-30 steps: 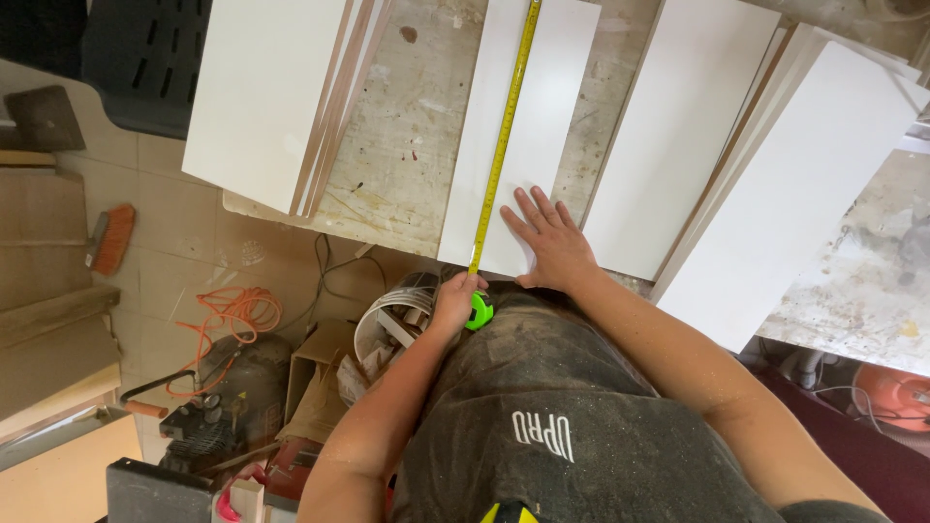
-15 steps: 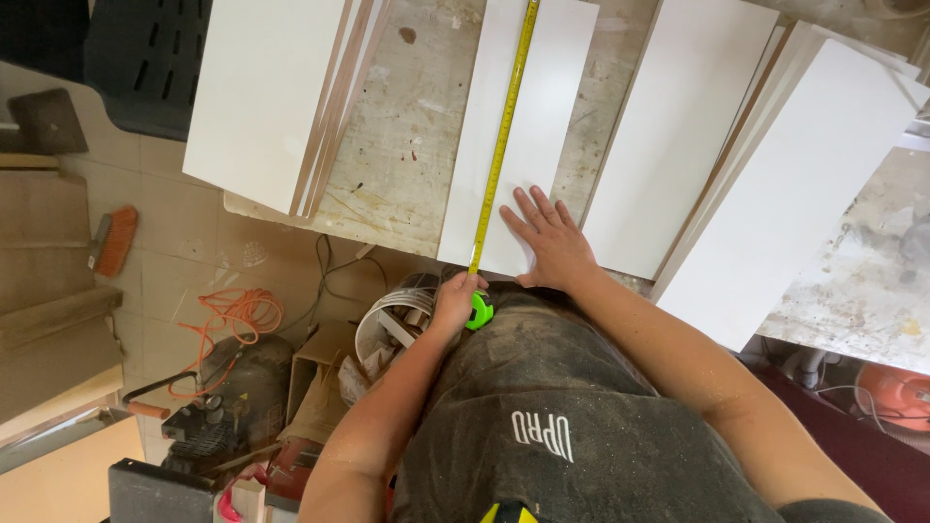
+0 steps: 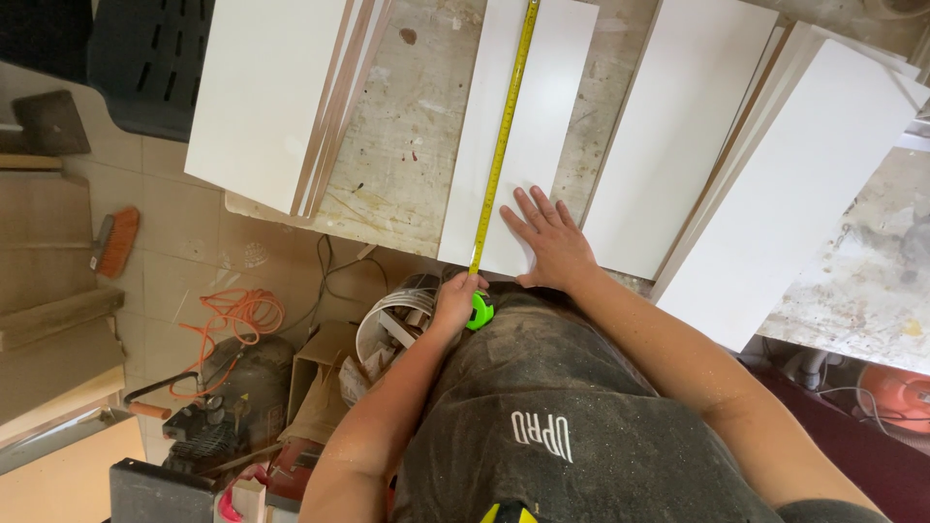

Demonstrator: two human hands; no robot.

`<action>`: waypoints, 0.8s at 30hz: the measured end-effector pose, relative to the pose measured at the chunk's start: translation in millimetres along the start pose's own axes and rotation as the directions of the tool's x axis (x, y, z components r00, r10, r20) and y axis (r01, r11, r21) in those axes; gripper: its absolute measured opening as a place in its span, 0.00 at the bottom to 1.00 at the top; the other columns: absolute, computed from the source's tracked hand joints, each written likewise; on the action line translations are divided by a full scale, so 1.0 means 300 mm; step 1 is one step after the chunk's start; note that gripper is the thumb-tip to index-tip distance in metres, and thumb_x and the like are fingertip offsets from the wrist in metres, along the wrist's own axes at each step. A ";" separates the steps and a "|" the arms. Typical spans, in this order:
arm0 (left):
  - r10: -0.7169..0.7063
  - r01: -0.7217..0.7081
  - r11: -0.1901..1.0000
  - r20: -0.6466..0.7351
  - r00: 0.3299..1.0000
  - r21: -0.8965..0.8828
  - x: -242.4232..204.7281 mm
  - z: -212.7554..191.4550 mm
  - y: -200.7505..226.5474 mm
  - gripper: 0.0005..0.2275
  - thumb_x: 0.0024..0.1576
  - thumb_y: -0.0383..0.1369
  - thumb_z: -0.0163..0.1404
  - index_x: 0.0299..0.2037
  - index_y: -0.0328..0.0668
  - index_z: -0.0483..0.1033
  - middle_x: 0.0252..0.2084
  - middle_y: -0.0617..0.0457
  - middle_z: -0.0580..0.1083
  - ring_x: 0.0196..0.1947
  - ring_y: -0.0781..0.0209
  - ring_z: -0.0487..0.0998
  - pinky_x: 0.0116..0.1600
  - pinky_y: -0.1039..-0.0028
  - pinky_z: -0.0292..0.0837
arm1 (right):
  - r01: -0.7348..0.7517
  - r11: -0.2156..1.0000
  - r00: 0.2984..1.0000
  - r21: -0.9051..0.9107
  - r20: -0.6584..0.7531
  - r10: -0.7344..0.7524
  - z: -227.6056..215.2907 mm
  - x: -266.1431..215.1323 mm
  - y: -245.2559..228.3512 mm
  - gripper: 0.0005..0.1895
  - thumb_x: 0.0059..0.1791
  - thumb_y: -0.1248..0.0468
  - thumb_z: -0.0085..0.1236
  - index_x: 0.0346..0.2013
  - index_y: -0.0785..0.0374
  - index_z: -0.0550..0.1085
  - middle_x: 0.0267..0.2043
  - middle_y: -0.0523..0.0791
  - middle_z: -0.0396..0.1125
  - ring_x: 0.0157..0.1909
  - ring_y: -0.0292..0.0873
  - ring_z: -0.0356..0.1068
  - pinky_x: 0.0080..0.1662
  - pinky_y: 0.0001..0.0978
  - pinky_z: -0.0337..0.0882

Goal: The person places white rectangular panels on a workbench and uses a tape measure to measure their length and width. The person repeatedly measures multiple panels, repositioning them on the bench while checking dimensions.

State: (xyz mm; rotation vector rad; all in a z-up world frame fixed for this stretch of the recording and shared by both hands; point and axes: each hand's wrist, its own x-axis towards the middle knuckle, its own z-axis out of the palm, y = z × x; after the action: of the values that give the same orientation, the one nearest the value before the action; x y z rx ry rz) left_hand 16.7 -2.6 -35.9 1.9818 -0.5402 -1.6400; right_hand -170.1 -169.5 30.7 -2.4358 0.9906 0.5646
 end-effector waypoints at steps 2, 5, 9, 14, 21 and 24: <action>0.004 -0.004 1.000 -0.001 1.000 0.003 0.003 0.001 0.000 0.17 0.72 0.39 0.41 0.43 0.42 0.84 0.39 0.46 0.83 0.44 0.53 0.81 0.52 0.65 0.74 | 0.000 1.000 1.000 0.003 -0.001 0.000 -0.005 -0.001 -0.001 0.66 0.37 0.35 0.66 0.83 0.37 0.42 0.87 0.41 0.30 0.86 0.51 0.25 0.78 0.53 0.44; 0.006 -0.006 1.000 -0.008 1.000 -0.003 0.005 0.005 -0.007 0.17 0.72 0.39 0.42 0.42 0.43 0.84 0.37 0.47 0.83 0.42 0.55 0.80 0.50 0.67 0.73 | -0.003 1.000 1.000 0.005 -0.006 0.003 -0.003 -0.001 -0.002 0.66 0.37 0.35 0.67 0.83 0.38 0.42 0.87 0.42 0.29 0.86 0.51 0.26 0.78 0.54 0.44; 0.020 -0.021 1.000 -0.022 1.000 -0.008 0.003 0.001 -0.008 0.16 0.71 0.39 0.42 0.41 0.44 0.84 0.36 0.49 0.83 0.40 0.56 0.80 0.49 0.67 0.74 | -0.012 1.000 1.000 0.000 0.010 0.012 -0.002 0.000 -0.004 0.67 0.36 0.35 0.66 0.83 0.37 0.41 0.87 0.41 0.27 0.86 0.50 0.24 0.78 0.53 0.42; 0.135 -0.139 0.989 -0.077 0.988 -0.051 -0.030 -0.007 0.064 0.15 0.71 0.38 0.42 0.39 0.41 0.81 0.33 0.47 0.80 0.38 0.56 0.78 0.48 0.67 0.72 | -0.020 1.000 1.000 0.002 -0.014 0.020 -0.007 -0.012 -0.005 0.69 0.35 0.35 0.68 0.83 0.39 0.41 0.87 0.44 0.28 0.86 0.51 0.27 0.79 0.51 0.44; 0.330 -0.298 0.943 -0.301 0.895 0.148 -0.054 -0.100 0.367 0.15 0.72 0.39 0.42 0.49 0.40 0.83 0.59 0.36 0.75 0.62 0.36 0.73 0.68 0.52 0.63 | -0.280 0.767 0.925 0.577 -0.052 0.377 -0.003 -0.046 -0.026 0.69 0.43 0.42 0.70 0.82 0.66 0.36 0.85 0.57 0.30 0.85 0.55 0.33 0.78 0.49 0.49; 0.341 -0.312 0.939 -0.283 0.897 0.143 0.003 -0.107 0.426 0.16 0.72 0.38 0.42 0.52 0.37 0.82 0.70 0.33 0.68 0.71 0.33 0.66 0.75 0.49 0.56 | -0.305 0.701 0.904 0.645 -0.036 0.426 -0.029 -0.036 -0.035 0.67 0.44 0.45 0.70 0.81 0.68 0.35 0.84 0.58 0.35 0.85 0.54 0.34 0.79 0.48 0.48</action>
State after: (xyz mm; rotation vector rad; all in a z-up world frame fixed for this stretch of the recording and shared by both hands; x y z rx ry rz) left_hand 50.3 -100.0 45.9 2.0280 -0.7928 -1.0989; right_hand -167.8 -161.6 46.0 -1.7079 1.4837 0.0819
